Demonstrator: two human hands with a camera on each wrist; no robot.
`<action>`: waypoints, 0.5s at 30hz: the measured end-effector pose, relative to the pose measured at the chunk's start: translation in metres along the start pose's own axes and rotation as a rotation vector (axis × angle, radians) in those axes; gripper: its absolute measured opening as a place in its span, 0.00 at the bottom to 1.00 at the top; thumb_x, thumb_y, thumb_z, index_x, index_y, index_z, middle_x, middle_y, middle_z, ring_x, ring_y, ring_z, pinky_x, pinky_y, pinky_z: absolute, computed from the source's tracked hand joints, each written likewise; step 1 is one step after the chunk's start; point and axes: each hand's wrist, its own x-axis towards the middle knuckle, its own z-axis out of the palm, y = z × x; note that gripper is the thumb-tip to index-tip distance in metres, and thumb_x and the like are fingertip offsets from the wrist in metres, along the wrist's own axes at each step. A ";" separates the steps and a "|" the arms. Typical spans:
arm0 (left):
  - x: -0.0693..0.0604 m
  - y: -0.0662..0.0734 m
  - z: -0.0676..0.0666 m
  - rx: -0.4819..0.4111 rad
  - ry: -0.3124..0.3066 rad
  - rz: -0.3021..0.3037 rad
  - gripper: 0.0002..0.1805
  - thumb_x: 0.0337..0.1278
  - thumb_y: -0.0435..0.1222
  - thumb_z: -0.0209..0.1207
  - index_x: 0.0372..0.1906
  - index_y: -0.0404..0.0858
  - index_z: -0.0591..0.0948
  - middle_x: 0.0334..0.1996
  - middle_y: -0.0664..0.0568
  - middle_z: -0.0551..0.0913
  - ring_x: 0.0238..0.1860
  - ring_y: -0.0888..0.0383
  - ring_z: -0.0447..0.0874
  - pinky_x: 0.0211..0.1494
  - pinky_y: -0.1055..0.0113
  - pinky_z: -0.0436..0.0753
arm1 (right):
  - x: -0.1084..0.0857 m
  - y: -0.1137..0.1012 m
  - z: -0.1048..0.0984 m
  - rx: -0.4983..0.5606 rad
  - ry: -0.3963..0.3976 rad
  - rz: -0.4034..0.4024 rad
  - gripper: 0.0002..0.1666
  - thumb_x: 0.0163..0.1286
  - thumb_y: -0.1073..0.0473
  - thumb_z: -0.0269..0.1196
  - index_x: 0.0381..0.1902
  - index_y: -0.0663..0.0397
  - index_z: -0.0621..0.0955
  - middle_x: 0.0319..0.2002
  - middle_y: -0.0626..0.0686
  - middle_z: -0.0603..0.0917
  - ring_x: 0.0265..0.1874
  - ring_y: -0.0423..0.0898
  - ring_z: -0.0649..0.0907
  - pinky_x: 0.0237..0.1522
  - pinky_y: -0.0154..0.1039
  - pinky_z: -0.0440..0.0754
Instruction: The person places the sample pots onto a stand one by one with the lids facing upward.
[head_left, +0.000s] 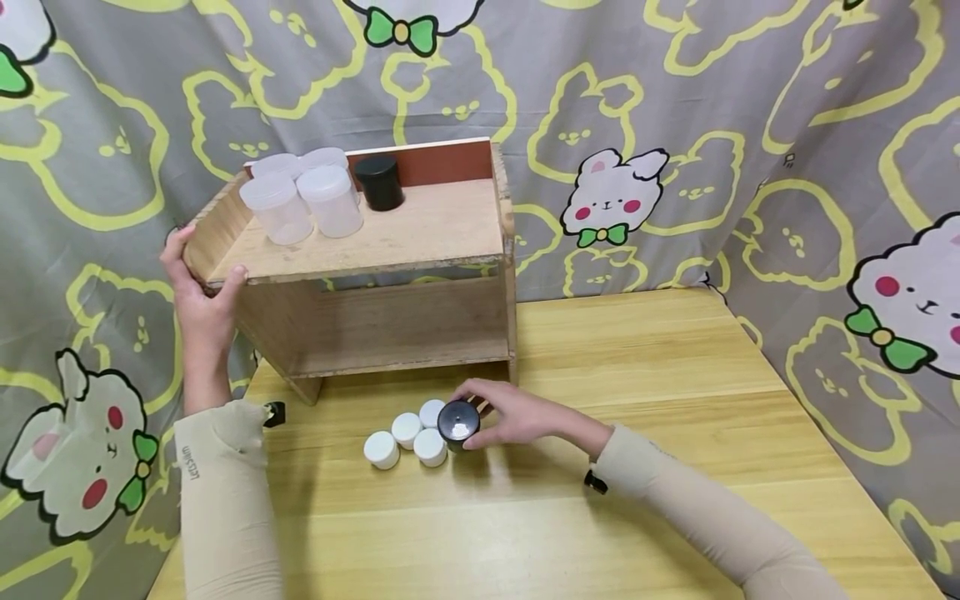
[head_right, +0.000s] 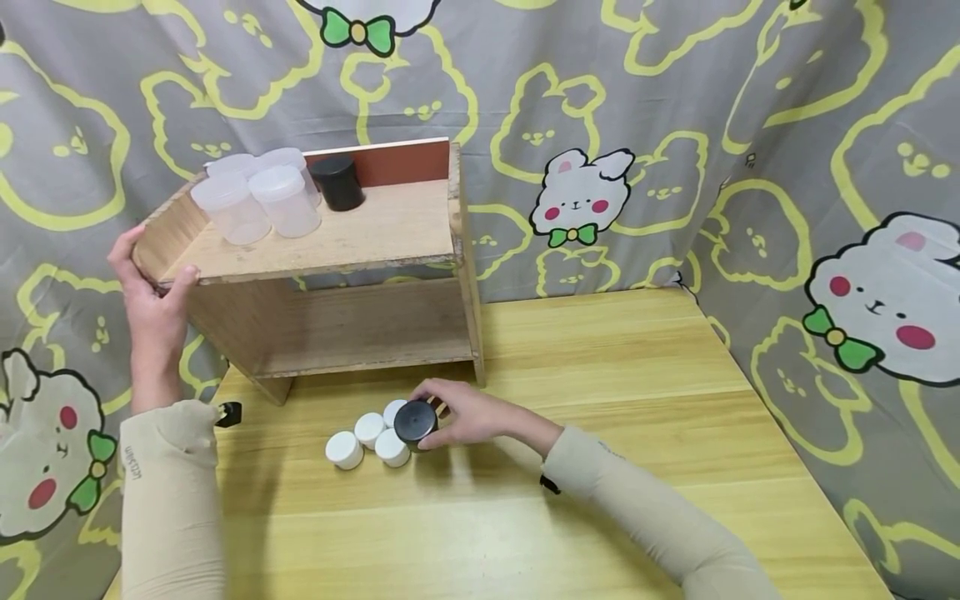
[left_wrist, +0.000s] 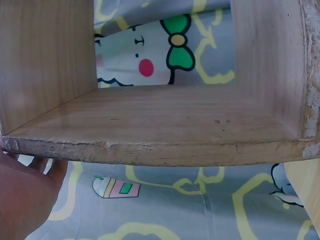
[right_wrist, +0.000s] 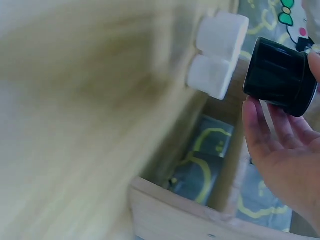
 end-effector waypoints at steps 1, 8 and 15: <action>0.000 0.000 0.000 -0.002 0.000 0.000 0.40 0.53 0.33 0.65 0.73 0.50 0.66 0.74 0.54 0.64 0.67 0.53 0.65 0.67 0.65 0.61 | 0.000 -0.003 -0.003 -0.002 0.006 -0.009 0.35 0.63 0.56 0.76 0.65 0.52 0.75 0.59 0.51 0.81 0.59 0.52 0.81 0.60 0.42 0.81; 0.001 -0.002 -0.001 -0.015 0.006 0.007 0.40 0.52 0.32 0.64 0.72 0.49 0.66 0.74 0.53 0.64 0.68 0.53 0.65 0.67 0.65 0.61 | 0.004 -0.023 -0.022 -0.025 0.054 -0.052 0.35 0.61 0.54 0.77 0.63 0.49 0.76 0.55 0.47 0.83 0.56 0.45 0.81 0.58 0.39 0.81; 0.001 -0.002 0.000 -0.012 0.010 0.013 0.40 0.52 0.31 0.65 0.72 0.48 0.66 0.74 0.53 0.65 0.68 0.54 0.65 0.67 0.66 0.60 | 0.006 -0.044 -0.043 -0.035 0.105 -0.075 0.35 0.60 0.55 0.78 0.64 0.49 0.77 0.53 0.48 0.83 0.52 0.44 0.82 0.57 0.41 0.82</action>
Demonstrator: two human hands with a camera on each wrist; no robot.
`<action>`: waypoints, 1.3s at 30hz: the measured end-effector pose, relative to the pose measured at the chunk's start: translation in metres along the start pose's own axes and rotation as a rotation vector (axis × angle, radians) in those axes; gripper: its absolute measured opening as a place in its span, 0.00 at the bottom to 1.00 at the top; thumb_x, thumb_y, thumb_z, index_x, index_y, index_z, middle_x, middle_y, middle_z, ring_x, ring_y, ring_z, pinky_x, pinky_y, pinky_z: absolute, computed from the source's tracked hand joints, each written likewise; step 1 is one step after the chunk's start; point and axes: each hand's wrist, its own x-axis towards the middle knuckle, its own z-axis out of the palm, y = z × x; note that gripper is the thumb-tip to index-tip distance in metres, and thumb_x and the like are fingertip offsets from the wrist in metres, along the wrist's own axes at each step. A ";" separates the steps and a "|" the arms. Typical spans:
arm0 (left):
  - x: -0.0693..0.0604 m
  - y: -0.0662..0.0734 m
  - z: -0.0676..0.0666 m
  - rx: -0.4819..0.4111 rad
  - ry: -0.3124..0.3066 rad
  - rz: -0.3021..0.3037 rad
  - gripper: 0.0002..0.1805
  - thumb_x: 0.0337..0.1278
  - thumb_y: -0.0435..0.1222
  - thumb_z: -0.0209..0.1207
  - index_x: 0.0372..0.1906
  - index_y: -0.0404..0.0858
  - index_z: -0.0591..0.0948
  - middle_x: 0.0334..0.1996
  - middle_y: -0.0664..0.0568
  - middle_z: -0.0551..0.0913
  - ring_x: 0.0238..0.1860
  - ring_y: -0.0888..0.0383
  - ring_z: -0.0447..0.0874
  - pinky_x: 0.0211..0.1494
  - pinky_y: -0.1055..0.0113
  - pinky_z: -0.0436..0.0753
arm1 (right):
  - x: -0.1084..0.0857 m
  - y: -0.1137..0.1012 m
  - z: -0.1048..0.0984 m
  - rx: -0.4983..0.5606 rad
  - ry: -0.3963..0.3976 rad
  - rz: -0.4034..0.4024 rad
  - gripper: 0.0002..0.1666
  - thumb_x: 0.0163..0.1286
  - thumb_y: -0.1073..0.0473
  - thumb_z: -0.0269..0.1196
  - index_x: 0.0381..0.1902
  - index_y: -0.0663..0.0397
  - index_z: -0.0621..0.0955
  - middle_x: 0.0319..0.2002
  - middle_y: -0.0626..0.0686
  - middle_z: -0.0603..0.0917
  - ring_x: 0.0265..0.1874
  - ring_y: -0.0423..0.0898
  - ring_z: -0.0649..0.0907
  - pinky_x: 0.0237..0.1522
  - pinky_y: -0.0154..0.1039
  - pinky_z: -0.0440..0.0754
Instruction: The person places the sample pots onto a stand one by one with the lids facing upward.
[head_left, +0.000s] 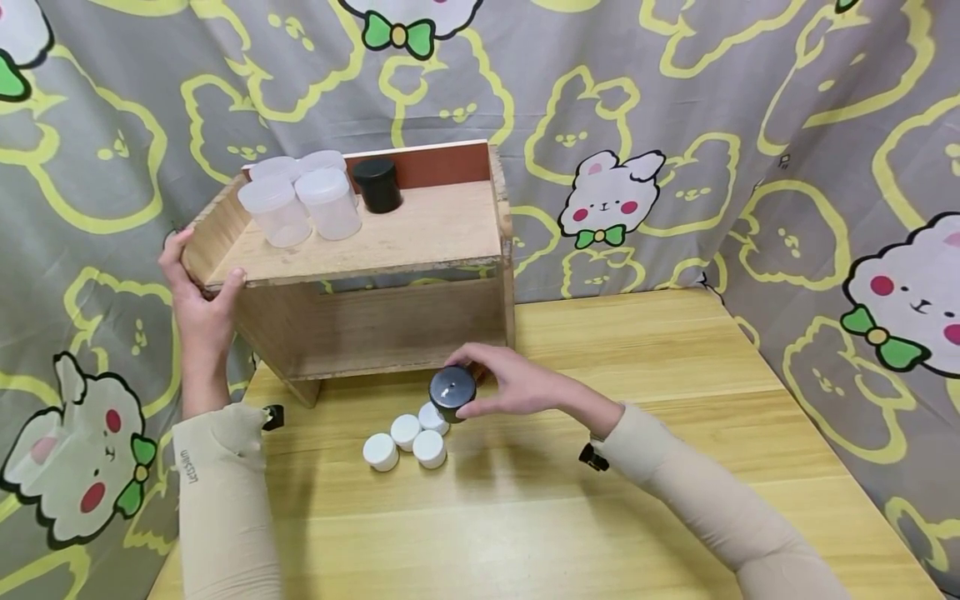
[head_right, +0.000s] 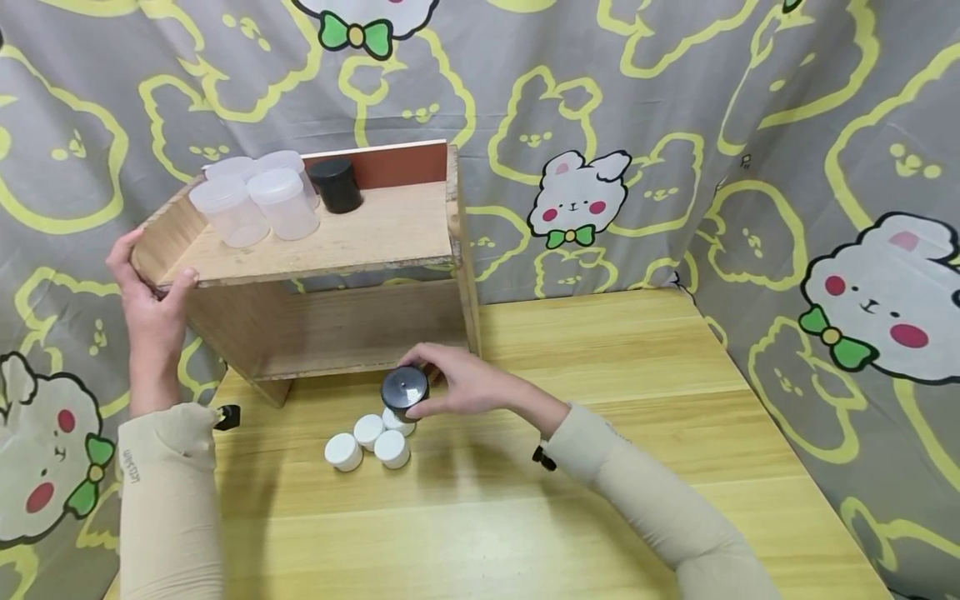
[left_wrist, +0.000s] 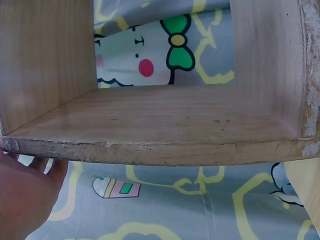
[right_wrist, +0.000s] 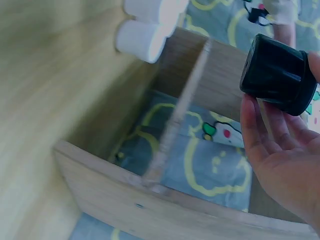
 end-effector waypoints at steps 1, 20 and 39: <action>0.000 0.000 0.000 0.002 -0.001 0.000 0.40 0.52 0.31 0.65 0.72 0.48 0.66 0.74 0.53 0.65 0.68 0.54 0.65 0.67 0.66 0.60 | 0.001 -0.003 -0.003 0.004 0.010 -0.003 0.35 0.60 0.54 0.78 0.64 0.49 0.76 0.54 0.48 0.83 0.52 0.44 0.82 0.57 0.42 0.82; -0.002 0.001 -0.003 -0.002 -0.002 0.020 0.39 0.53 0.31 0.65 0.72 0.43 0.66 0.74 0.52 0.64 0.69 0.54 0.65 0.68 0.67 0.61 | 0.019 -0.049 -0.045 0.000 0.217 -0.089 0.34 0.61 0.53 0.77 0.64 0.46 0.78 0.51 0.46 0.84 0.49 0.41 0.83 0.53 0.41 0.83; -0.007 0.003 -0.004 -0.006 -0.011 0.002 0.40 0.53 0.31 0.65 0.73 0.48 0.66 0.76 0.52 0.61 0.69 0.52 0.64 0.68 0.65 0.61 | 0.041 -0.073 -0.057 -0.001 0.428 -0.138 0.34 0.62 0.56 0.76 0.64 0.54 0.78 0.55 0.50 0.84 0.48 0.43 0.84 0.46 0.40 0.85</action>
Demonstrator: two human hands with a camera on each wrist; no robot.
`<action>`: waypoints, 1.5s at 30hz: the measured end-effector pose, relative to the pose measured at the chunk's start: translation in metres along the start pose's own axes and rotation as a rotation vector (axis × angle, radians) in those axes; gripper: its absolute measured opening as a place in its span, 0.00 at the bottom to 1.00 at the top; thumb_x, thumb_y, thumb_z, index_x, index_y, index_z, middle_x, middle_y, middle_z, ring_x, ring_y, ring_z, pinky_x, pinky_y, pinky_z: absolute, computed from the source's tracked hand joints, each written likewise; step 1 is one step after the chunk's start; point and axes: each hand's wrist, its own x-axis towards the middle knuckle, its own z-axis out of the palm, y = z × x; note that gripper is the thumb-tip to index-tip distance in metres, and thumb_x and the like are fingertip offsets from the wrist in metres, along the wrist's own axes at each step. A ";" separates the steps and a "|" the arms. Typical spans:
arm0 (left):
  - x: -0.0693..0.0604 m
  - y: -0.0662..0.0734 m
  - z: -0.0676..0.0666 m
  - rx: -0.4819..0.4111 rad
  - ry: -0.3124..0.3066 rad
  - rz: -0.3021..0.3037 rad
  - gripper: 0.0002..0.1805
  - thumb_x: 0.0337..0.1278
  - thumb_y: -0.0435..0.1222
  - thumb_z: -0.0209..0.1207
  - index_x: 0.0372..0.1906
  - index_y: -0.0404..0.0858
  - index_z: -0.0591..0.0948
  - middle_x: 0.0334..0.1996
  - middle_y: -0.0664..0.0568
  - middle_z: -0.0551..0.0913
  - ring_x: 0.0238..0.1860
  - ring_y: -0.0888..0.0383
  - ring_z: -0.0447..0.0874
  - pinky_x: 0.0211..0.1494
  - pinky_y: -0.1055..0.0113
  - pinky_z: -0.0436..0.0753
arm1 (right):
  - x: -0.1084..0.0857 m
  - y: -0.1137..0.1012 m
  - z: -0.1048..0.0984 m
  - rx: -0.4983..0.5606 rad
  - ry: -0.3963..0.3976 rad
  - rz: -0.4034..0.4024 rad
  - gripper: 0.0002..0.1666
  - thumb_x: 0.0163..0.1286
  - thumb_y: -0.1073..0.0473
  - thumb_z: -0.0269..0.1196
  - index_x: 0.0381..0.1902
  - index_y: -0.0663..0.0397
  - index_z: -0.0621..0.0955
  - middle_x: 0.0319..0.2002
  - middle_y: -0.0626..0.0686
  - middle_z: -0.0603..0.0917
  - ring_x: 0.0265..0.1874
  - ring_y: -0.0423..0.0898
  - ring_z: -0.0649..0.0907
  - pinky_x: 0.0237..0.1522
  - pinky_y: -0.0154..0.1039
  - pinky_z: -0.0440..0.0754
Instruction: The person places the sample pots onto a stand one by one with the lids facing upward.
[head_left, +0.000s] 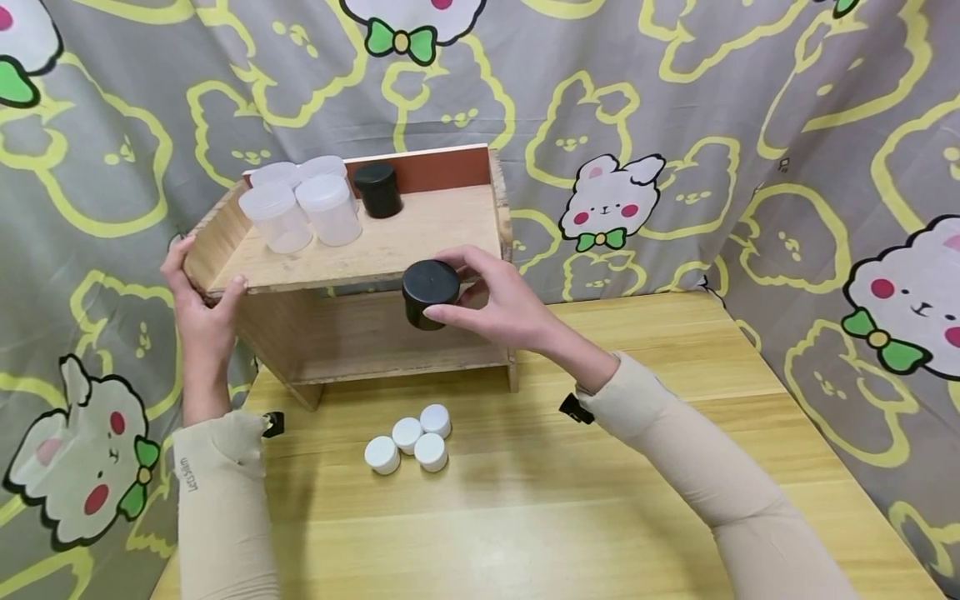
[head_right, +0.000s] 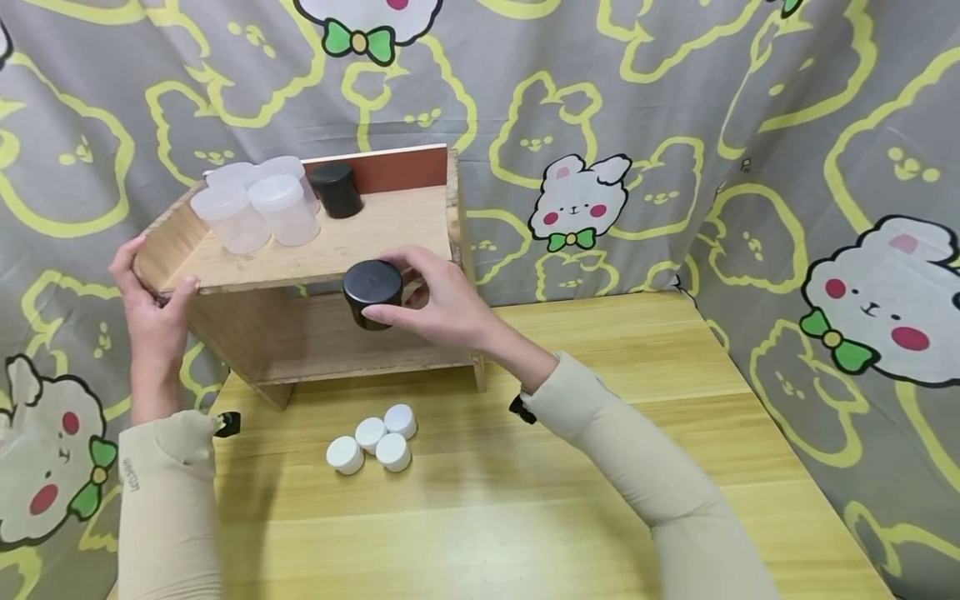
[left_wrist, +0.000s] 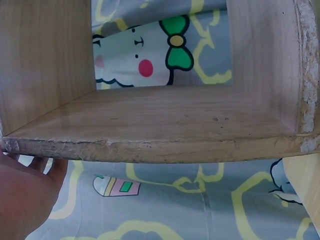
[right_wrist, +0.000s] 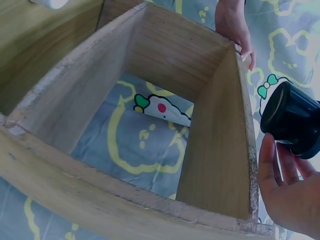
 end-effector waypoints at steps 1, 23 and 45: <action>0.000 0.000 0.000 0.000 0.001 0.000 0.40 0.53 0.31 0.65 0.73 0.48 0.66 0.76 0.52 0.61 0.69 0.52 0.64 0.68 0.65 0.61 | 0.002 -0.001 0.000 0.002 0.007 -0.002 0.34 0.62 0.55 0.75 0.65 0.54 0.78 0.55 0.50 0.84 0.48 0.43 0.85 0.46 0.40 0.85; 0.001 -0.003 -0.002 0.032 -0.002 0.005 0.40 0.54 0.32 0.64 0.73 0.47 0.65 0.77 0.53 0.60 0.69 0.54 0.64 0.69 0.67 0.61 | 0.064 -0.004 0.003 -0.013 0.140 0.007 0.34 0.64 0.51 0.74 0.66 0.51 0.77 0.55 0.49 0.83 0.46 0.44 0.83 0.47 0.38 0.84; 0.000 -0.003 -0.001 0.044 0.001 0.006 0.39 0.54 0.34 0.64 0.73 0.48 0.66 0.77 0.53 0.61 0.69 0.54 0.64 0.69 0.66 0.61 | 0.126 0.004 0.015 -0.088 0.162 0.192 0.40 0.64 0.43 0.73 0.70 0.49 0.75 0.60 0.49 0.82 0.49 0.42 0.82 0.52 0.32 0.76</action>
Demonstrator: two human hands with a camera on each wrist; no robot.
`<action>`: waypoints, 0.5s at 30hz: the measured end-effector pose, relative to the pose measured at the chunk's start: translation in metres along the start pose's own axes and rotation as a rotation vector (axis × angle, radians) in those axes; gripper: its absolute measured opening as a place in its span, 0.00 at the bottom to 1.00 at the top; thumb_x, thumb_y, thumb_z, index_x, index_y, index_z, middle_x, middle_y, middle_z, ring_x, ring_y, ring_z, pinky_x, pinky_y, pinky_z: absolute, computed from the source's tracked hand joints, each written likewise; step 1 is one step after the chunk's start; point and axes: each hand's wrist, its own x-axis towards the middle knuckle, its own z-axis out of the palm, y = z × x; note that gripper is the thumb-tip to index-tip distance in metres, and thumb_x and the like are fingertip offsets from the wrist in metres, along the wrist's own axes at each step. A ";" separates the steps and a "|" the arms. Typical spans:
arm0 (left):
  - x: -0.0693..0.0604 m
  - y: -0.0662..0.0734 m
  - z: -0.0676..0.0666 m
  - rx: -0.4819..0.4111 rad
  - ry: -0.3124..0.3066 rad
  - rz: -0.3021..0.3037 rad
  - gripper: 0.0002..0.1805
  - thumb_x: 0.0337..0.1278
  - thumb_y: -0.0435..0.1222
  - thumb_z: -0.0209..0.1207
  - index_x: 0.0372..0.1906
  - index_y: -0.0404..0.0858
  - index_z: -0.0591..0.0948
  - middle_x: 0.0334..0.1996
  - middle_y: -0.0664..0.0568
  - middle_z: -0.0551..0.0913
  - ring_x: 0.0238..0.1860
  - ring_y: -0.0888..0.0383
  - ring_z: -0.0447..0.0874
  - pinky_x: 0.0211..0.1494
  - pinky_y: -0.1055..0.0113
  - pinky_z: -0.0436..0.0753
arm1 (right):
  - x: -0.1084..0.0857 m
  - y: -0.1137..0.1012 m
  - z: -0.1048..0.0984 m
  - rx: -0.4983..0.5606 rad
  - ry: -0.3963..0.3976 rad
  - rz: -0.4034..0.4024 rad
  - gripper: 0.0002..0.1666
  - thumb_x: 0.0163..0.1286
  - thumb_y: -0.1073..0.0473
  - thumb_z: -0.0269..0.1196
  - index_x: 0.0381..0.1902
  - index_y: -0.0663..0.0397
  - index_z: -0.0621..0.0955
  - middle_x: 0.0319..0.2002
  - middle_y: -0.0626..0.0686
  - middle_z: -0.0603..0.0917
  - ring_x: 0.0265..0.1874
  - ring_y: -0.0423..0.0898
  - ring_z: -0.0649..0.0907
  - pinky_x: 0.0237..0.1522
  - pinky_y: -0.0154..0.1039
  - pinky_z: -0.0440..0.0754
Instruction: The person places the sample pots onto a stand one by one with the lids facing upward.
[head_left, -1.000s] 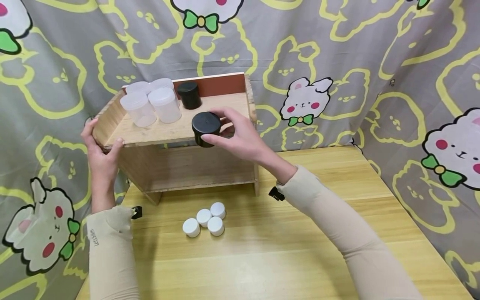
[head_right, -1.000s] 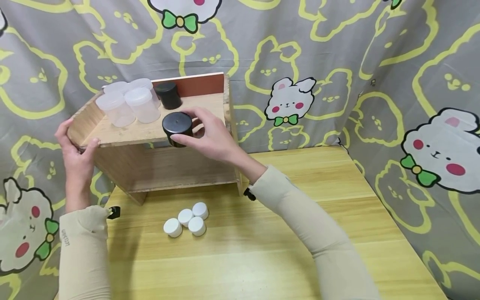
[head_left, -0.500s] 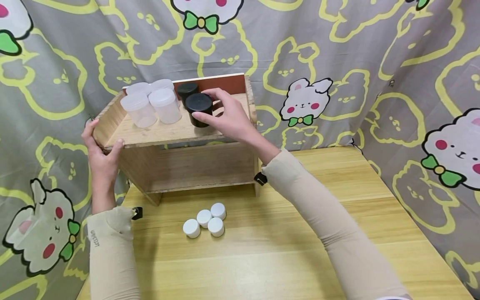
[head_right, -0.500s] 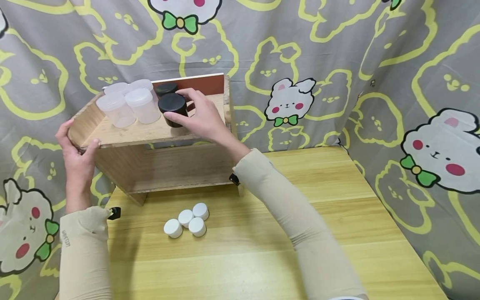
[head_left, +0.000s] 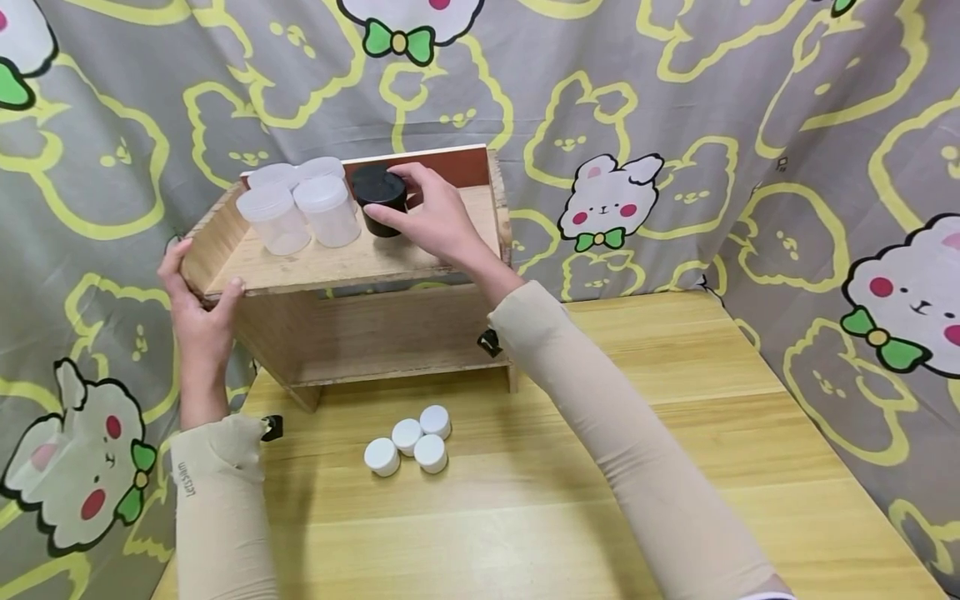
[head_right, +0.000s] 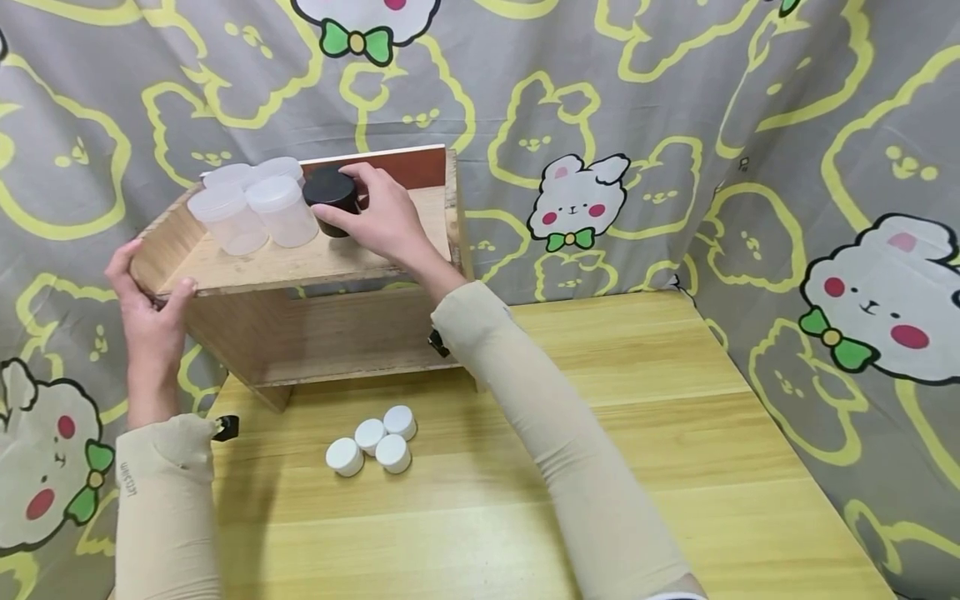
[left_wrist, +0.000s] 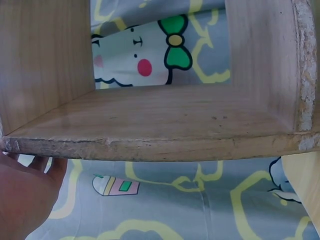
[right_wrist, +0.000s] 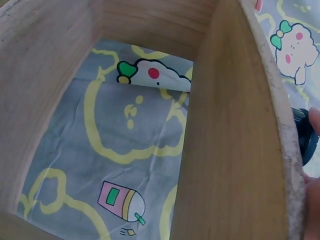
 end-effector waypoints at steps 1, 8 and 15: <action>0.000 0.000 0.000 -0.001 0.000 0.002 0.39 0.54 0.34 0.64 0.73 0.48 0.66 0.77 0.53 0.61 0.69 0.54 0.64 0.69 0.66 0.61 | 0.002 0.000 0.001 -0.003 0.003 0.002 0.39 0.64 0.44 0.73 0.69 0.49 0.75 0.60 0.49 0.82 0.49 0.42 0.82 0.52 0.32 0.76; -0.001 0.000 0.000 -0.004 0.005 0.004 0.39 0.53 0.34 0.64 0.73 0.47 0.66 0.77 0.53 0.61 0.69 0.54 0.65 0.69 0.67 0.61 | 0.009 0.004 0.007 -0.004 0.000 0.016 0.39 0.64 0.45 0.73 0.69 0.50 0.75 0.61 0.49 0.82 0.50 0.43 0.82 0.52 0.32 0.77; 0.000 0.000 -0.001 0.016 0.005 -0.005 0.40 0.54 0.35 0.65 0.73 0.49 0.65 0.77 0.54 0.61 0.68 0.55 0.65 0.68 0.67 0.61 | 0.015 0.005 0.015 -0.046 -0.012 0.018 0.39 0.64 0.44 0.73 0.69 0.51 0.75 0.62 0.51 0.81 0.54 0.43 0.82 0.53 0.32 0.77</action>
